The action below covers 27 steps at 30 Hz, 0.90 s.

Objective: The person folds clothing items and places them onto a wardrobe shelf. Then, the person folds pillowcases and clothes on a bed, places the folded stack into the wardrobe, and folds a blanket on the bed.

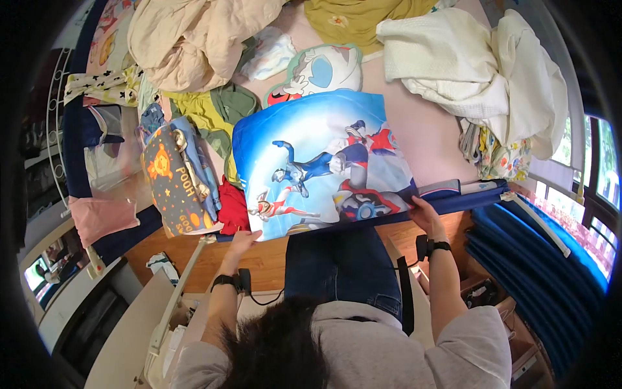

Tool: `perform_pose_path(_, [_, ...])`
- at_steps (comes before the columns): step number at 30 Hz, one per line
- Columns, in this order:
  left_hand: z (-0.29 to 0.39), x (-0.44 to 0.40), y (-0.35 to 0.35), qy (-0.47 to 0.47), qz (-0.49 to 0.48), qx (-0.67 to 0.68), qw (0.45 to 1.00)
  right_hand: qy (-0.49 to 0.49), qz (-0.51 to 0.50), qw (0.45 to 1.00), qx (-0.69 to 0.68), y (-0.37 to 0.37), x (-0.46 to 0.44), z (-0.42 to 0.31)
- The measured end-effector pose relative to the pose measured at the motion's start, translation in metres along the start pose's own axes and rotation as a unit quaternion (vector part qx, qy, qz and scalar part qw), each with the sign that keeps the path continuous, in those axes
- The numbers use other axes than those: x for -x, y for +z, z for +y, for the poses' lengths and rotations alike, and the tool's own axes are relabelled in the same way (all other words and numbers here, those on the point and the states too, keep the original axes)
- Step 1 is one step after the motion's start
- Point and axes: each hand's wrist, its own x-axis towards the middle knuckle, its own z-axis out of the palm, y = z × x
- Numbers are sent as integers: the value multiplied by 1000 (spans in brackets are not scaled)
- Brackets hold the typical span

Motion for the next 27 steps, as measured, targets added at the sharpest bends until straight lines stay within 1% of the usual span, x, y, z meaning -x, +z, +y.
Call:
perform_pose_path(1, [-12, -2, 0, -3, 3, 99, 995, -22, -8, 1000, -8, 8, 10, -5])
perform_pose_path(2, [-15, 0, 1, 21, 37, 139, 989, -44, -16, 999, -18, 24, 22, -10])
perform_pose_path(3, [-14, 4, 4, 45, 71, 177, 981, -75, 2, 997, -37, 50, 31, -13])
perform_pose_path(6, [4, 28, 12, 145, 142, 284, 937, -236, -18, 970, 63, 103, 20, -17])
perform_pose_path(8, [29, 50, 18, 229, 171, 334, 898, -282, -43, 942, 174, 173, 32, -11])
perform_pose_path(9, [28, 46, 23, 291, 174, 329, 881, -287, -71, 916, 272, 213, 46, -3])
perform_pose_path(10, [50, 63, 24, 290, 156, 339, 881, -290, -97, 878, 368, 250, 53, 11])
perform_pose_path(11, [90, 96, 24, 291, 138, 350, 880, -297, -148, 847, 416, 276, 52, 39])
perform_pose_path(12, [114, 114, 28, 293, 119, 362, 877, -435, -216, 710, 510, 311, 66, 57])
perform_pose_path(13, [121, 114, 36, 313, 91, 387, 863, -370, -283, 766, 443, 330, 67, 87])
perform_pose_path(14, [126, 114, 41, 333, 64, 410, 846, -324, -317, 740, 496, 348, 81, 101])
perform_pose_path(15, [130, 116, 44, 323, 18, 454, 830, -420, -351, 645, 534, 350, 70, 126])
perform_pose_path(16, [130, 122, 45, 274, -38, 522, 807, -360, -386, 663, 531, 355, 81, 141])
perform_pose_path(18, [111, 113, 48, 251, -124, 613, 739, -327, -400, 629, 581, 353, 82, 158])
perform_pose_path(19, [106, 109, 47, 233, -230, 696, 639, -315, -414, 641, 565, 351, 81, 157])
perform_pose_path(21, [127, 128, 44, 190, -193, 662, 699, -291, -436, 666, 531, 340, 83, 147])
perform_pose_path(22, [133, 134, 44, 166, -174, 643, 727, -235, -441, 690, 524, 332, 81, 142])
perform_pose_path(23, [113, 114, 53, 169, -126, 604, 769, -245, -415, 711, 512, 323, 78, 135])
perform_pose_path(24, [127, 119, 50, 134, -108, 556, 813, -254, -390, 729, 501, 314, 73, 126])
perform_pose_path(26, [142, 122, 47, 135, -152, 585, 785, -298, -218, 804, 466, 275, 29, 122])
perform_pose_path(27, [148, 125, 44, 150, -183, 607, 758, -270, -145, 846, 436, 261, 13, 115])
